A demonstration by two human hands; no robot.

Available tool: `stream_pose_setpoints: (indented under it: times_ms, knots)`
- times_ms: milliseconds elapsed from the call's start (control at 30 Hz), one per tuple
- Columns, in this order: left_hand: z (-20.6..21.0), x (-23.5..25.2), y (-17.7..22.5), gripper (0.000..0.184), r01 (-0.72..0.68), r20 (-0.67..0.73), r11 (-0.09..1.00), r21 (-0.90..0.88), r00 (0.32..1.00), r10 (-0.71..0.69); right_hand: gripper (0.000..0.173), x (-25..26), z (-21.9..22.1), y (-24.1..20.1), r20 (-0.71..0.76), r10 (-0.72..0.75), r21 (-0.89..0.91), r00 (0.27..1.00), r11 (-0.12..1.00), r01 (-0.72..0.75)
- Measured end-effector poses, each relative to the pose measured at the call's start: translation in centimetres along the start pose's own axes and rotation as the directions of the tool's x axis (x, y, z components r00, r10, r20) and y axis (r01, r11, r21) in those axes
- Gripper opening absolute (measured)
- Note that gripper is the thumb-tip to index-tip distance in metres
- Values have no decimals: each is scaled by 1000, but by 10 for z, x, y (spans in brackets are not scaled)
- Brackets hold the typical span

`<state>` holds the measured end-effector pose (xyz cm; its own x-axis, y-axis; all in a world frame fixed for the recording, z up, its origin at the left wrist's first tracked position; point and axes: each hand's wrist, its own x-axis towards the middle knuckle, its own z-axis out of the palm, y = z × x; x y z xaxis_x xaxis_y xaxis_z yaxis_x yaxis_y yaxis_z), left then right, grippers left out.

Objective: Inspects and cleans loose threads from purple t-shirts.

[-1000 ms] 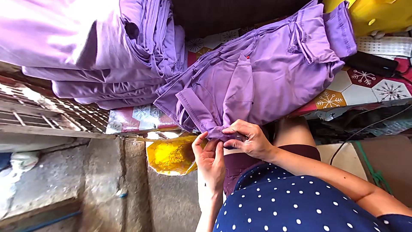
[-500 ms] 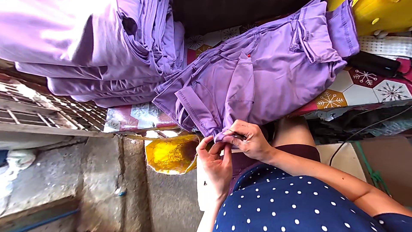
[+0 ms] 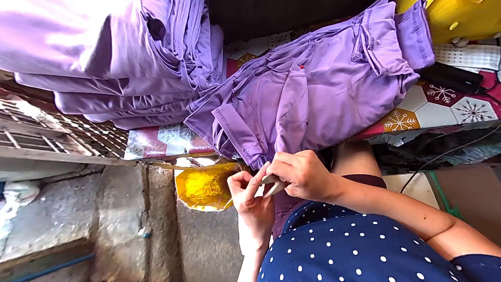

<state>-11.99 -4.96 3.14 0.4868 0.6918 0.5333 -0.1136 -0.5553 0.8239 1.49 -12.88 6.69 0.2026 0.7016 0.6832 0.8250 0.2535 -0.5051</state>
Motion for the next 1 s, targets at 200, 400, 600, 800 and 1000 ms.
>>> stream_pose_setpoints:
  times_ms: [200,400,600,800,1000]
  knots:
    - [-10,2,-8,11,153,129,956,-251,984,-124,9,-2,5,0,62,-8,128,998,992,0]
    - [-18,-7,-5,9,161,29,980,-115,987,-158,46,-33,16,11,100,398,211,912,887,-410]
    - [-21,-10,-6,6,220,-38,975,-38,974,-222,7,-67,43,35,110,201,-19,973,980,-200]
    - [-23,-9,1,24,500,38,679,-537,819,-573,7,-71,44,32,72,214,48,974,975,-218]
    - [-38,-9,-6,22,253,163,939,231,942,-294,10,-74,44,36,-55,84,44,995,996,-81]
